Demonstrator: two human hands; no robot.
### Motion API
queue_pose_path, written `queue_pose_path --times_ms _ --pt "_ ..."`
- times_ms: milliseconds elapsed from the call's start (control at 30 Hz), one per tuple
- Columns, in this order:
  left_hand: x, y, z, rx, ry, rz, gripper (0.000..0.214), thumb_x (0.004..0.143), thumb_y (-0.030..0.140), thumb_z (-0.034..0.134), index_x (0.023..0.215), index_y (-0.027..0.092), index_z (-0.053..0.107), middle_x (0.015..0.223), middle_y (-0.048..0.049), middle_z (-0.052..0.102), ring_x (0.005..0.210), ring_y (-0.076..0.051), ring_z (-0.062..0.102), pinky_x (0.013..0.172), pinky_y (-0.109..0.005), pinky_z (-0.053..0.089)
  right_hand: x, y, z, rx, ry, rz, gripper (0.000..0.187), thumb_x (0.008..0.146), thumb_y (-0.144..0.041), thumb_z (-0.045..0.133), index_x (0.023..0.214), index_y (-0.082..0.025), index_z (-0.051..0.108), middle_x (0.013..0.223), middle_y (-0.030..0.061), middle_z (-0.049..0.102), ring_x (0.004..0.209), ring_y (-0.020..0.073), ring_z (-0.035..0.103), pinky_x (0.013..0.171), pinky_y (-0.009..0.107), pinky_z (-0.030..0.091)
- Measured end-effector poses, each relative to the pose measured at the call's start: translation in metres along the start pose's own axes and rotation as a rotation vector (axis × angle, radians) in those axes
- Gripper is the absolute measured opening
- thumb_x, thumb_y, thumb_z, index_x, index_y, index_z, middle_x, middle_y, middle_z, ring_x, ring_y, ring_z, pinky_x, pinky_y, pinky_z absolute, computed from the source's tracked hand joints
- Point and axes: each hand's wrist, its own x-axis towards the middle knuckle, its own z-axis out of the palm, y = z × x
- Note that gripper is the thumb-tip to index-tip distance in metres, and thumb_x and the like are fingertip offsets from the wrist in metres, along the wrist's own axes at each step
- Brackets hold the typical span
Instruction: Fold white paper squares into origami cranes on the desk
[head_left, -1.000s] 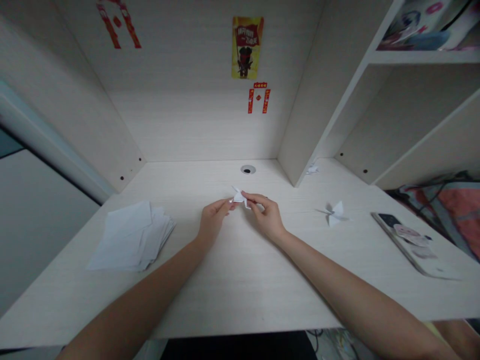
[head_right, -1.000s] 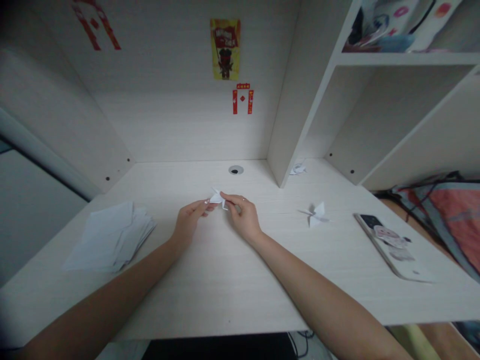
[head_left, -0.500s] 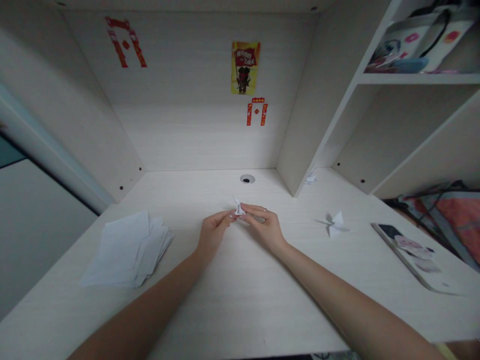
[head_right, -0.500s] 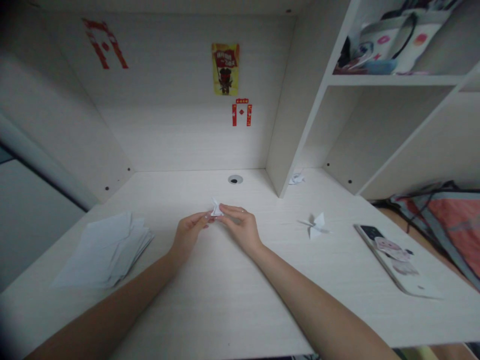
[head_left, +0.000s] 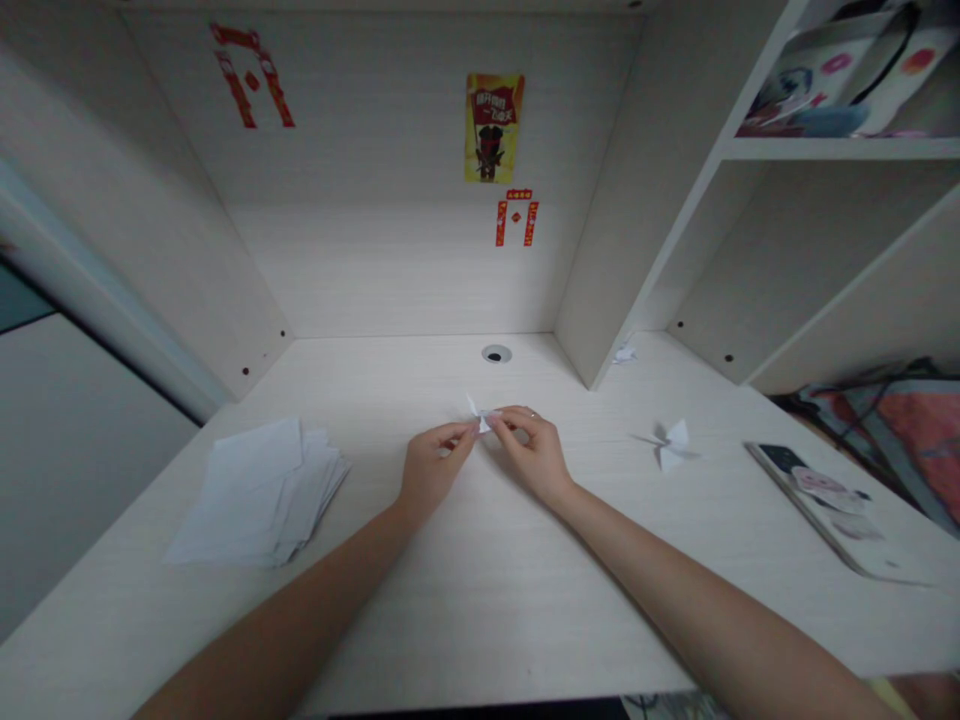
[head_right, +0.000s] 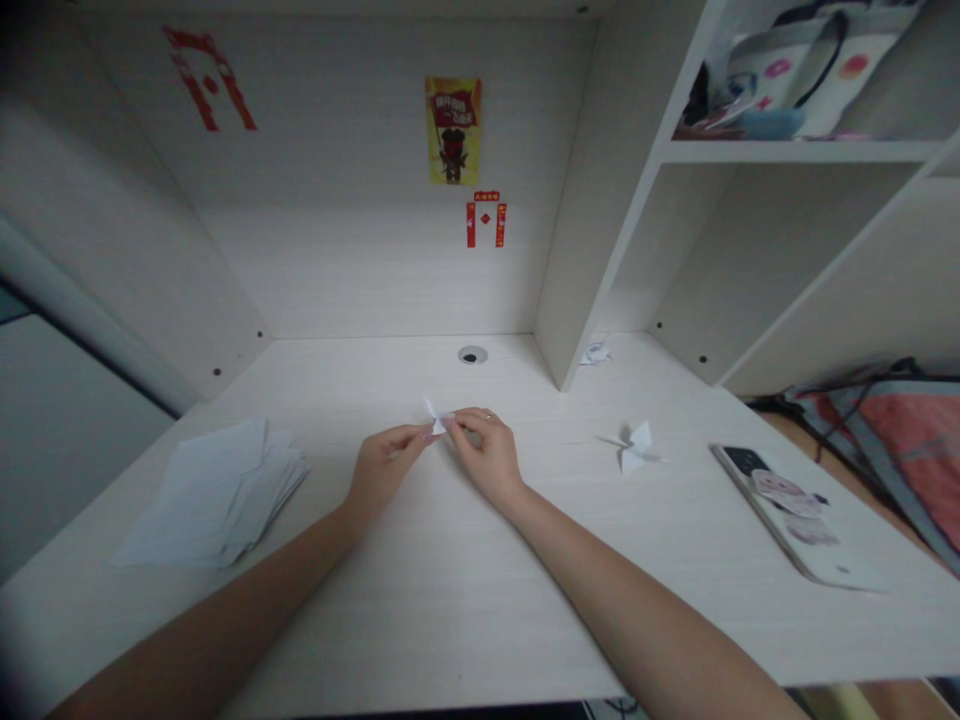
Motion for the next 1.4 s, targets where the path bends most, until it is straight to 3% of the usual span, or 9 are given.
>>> queue_pose_path --times_ms 200,367,533,867,1067,1267,1400 --pt "-0.001 0.001 0.000 -0.055 0.010 -0.052 0.027 0.076 0.040 0.062 0.088 0.019 0.074 0.088 -0.0036 0.073 0.081 -0.019 0.065 0.073 -0.027 0.047 -0.001 -0.004 -0.003 -0.037 0.034 -0.031 0.017 0.084 -0.033 0.058 0.085 -0.027 0.074 0.084 0.0039 0.071 0.081 0.0199 0.062 0.077 0.035 0.048" --pt "0.000 0.003 -0.001 -0.120 -0.039 -0.089 0.031 0.075 0.044 0.062 0.086 0.018 0.075 0.086 -0.0035 0.073 0.079 -0.019 0.064 0.073 -0.028 0.046 -0.003 -0.008 -0.008 -0.144 -0.053 -0.118 0.022 0.084 -0.033 0.057 0.102 -0.034 0.070 0.091 0.0030 0.071 0.087 0.0217 0.061 0.082 0.039 0.047" --pt "0.004 -0.006 0.000 -0.139 -0.026 -0.104 0.029 0.072 0.041 0.066 0.086 0.018 0.075 0.088 -0.0050 0.073 0.080 -0.019 0.064 0.077 -0.029 0.047 -0.003 -0.005 -0.007 -0.097 -0.084 -0.127 0.023 0.085 -0.032 0.056 0.103 -0.033 0.070 0.094 0.0024 0.072 0.087 0.0209 0.062 0.081 0.038 0.047" --pt "0.005 -0.011 0.002 -0.088 -0.064 -0.130 0.030 0.070 0.043 0.067 0.082 0.016 0.073 0.079 -0.0051 0.072 0.071 -0.018 0.062 0.067 -0.027 0.045 0.002 0.003 0.000 0.080 0.067 0.122 0.019 0.078 -0.039 0.062 0.073 -0.023 0.072 0.075 0.0038 0.070 0.074 0.0193 0.061 0.069 0.031 0.045" --pt "0.006 -0.012 0.002 -0.085 -0.081 -0.105 0.028 0.072 0.043 0.065 0.078 0.016 0.070 0.074 -0.0032 0.069 0.068 -0.015 0.059 0.064 -0.025 0.043 0.006 0.007 -0.002 0.152 0.045 0.275 0.028 0.076 -0.044 0.062 0.066 -0.019 0.070 0.069 0.0025 0.067 0.067 0.0171 0.057 0.062 0.028 0.040" --pt "0.008 -0.012 0.002 -0.088 -0.100 -0.122 0.028 0.070 0.043 0.066 0.074 0.015 0.068 0.067 -0.0012 0.065 0.063 -0.014 0.056 0.060 -0.024 0.041 0.007 0.011 0.000 0.377 -0.010 0.443 0.036 0.071 -0.051 0.064 0.059 -0.017 0.066 0.052 -0.0019 0.056 0.050 0.0111 0.045 0.051 0.025 0.030" --pt "0.009 -0.010 0.001 -0.123 -0.124 -0.104 0.026 0.071 0.041 0.065 0.074 0.015 0.067 0.069 -0.0006 0.065 0.065 -0.013 0.056 0.064 -0.024 0.041 0.008 0.009 0.000 0.535 -0.011 0.516 0.035 0.068 -0.050 0.067 0.057 -0.016 0.065 0.055 -0.0009 0.059 0.052 0.0113 0.047 0.054 0.025 0.033"
